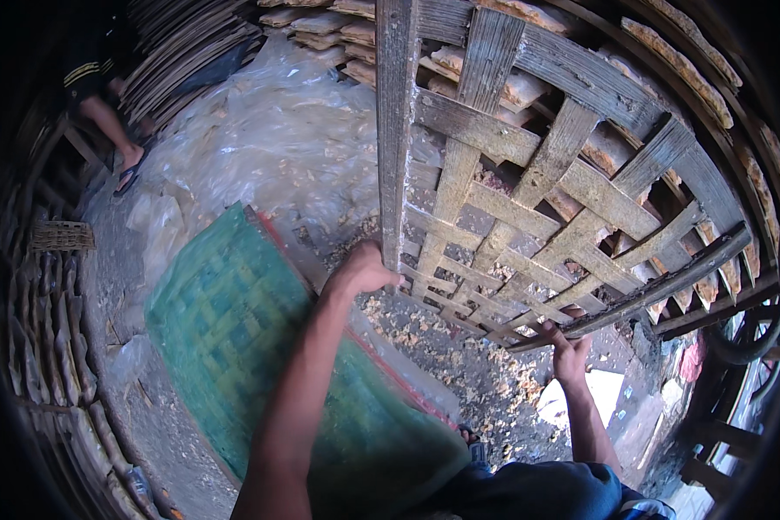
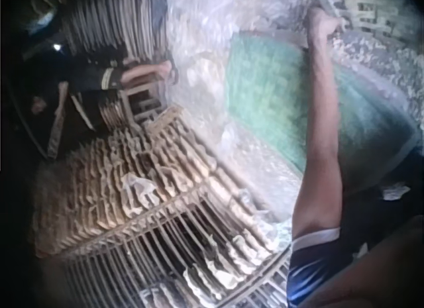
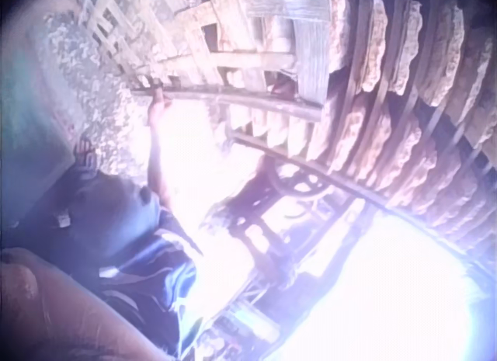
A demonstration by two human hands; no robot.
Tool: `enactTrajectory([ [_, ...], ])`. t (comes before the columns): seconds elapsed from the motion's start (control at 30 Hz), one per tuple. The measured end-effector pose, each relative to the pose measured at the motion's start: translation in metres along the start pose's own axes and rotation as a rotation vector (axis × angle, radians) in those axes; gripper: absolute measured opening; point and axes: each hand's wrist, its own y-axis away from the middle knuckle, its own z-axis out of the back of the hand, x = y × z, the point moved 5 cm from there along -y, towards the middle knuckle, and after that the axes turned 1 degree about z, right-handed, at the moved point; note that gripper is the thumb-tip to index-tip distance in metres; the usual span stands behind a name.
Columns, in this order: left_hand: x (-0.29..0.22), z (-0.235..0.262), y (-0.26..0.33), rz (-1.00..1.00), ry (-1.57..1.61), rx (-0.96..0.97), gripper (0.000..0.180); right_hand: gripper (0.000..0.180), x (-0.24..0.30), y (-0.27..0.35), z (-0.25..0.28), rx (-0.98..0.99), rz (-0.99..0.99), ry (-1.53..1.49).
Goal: The person assembles a wooden lattice tray by placing a clear plastic sheet, then a green plastic sheet, and finally a wooden lattice frame on top. The person presses the layers together and adjusts the frame to fit the tray.
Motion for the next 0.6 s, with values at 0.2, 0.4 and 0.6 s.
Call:
enactTrajectory([
  [0.2,-0.044,0.029,0.018,-0.132,0.513,-0.082,0.037,0.034,0.076,-0.025,-0.005,-0.18,-0.003,-0.056],
  [0.4,-0.086,0.052,0.027,-0.409,0.615,-0.373,0.033,0.03,0.16,-0.048,0.007,-0.232,0.105,-0.176],
  [0.6,-0.103,0.06,0.062,-0.294,0.571,-0.374,0.038,0.019,0.198,-0.059,-0.004,-0.211,0.15,-0.172],
])
